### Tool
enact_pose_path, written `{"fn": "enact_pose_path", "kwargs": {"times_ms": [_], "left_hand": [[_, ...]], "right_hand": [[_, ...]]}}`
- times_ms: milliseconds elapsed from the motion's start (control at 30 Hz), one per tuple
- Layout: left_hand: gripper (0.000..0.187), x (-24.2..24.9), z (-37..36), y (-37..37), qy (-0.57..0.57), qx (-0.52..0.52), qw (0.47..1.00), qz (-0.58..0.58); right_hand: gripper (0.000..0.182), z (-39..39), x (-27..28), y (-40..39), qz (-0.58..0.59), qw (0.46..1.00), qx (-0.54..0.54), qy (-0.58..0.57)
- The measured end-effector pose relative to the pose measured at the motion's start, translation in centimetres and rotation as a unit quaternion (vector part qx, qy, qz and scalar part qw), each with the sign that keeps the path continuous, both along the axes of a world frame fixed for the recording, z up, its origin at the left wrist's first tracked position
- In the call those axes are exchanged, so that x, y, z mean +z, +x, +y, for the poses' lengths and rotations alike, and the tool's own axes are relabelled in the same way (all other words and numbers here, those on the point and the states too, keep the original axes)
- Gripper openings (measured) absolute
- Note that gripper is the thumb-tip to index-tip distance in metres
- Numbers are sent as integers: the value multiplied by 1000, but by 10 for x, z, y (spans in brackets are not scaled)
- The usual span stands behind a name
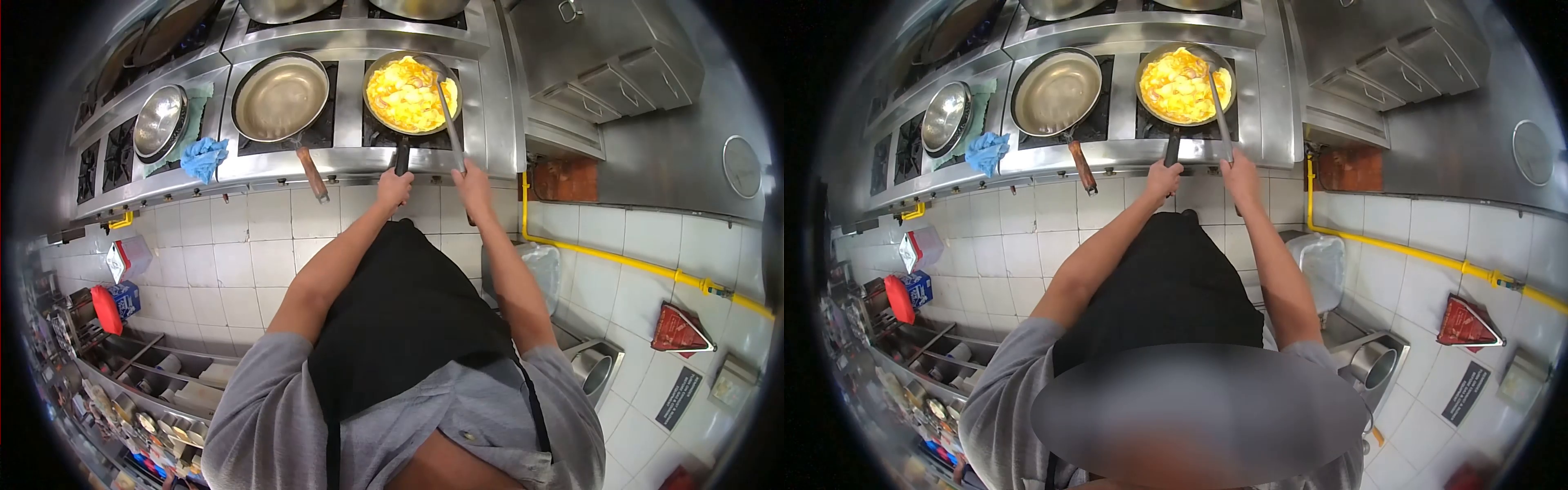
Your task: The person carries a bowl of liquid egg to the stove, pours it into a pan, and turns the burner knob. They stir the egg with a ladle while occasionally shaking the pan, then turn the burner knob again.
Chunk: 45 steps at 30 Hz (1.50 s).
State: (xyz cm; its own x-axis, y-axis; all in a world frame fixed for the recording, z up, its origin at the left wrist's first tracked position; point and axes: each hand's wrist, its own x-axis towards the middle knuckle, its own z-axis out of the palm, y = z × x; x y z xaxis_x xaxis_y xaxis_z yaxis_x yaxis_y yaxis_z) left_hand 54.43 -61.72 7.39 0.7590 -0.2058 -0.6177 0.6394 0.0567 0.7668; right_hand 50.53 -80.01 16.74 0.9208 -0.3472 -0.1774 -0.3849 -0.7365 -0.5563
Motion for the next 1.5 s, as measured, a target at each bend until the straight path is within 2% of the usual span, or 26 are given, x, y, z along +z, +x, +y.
{"fn": "enact_pose_path", "kwargs": {"times_ms": [300, 500, 567, 900, 1233, 1500], "left_hand": [[14, 5, -1, -1, -11, -13, 1000, 2], [13, 18, 3, 2, 7, -12, 1000, -1], [12, 28, 4, 4, -1, -20, 1000, 3], [11, 78, 2, 21, -11, -34, 999, 31], [12, 78, 0, 32, -21, -53, 997, 42], [12, 88, -2, 36, 15, -68, 996, 49]], "right_hand": [[31, 8, 2, -17, -44, 997, 43, 43], [30, 10, 17, -20, -14, 997, 35, 69], [27, 10, 19, -19, -16, 998, 48, 33], [25, 5, 33, -10, -34, 997, 66, 16], [27, 0, 44, -4, 16, 997, 71, 7], [27, -3, 38, -4, 17, 997, 69, 11]]}}
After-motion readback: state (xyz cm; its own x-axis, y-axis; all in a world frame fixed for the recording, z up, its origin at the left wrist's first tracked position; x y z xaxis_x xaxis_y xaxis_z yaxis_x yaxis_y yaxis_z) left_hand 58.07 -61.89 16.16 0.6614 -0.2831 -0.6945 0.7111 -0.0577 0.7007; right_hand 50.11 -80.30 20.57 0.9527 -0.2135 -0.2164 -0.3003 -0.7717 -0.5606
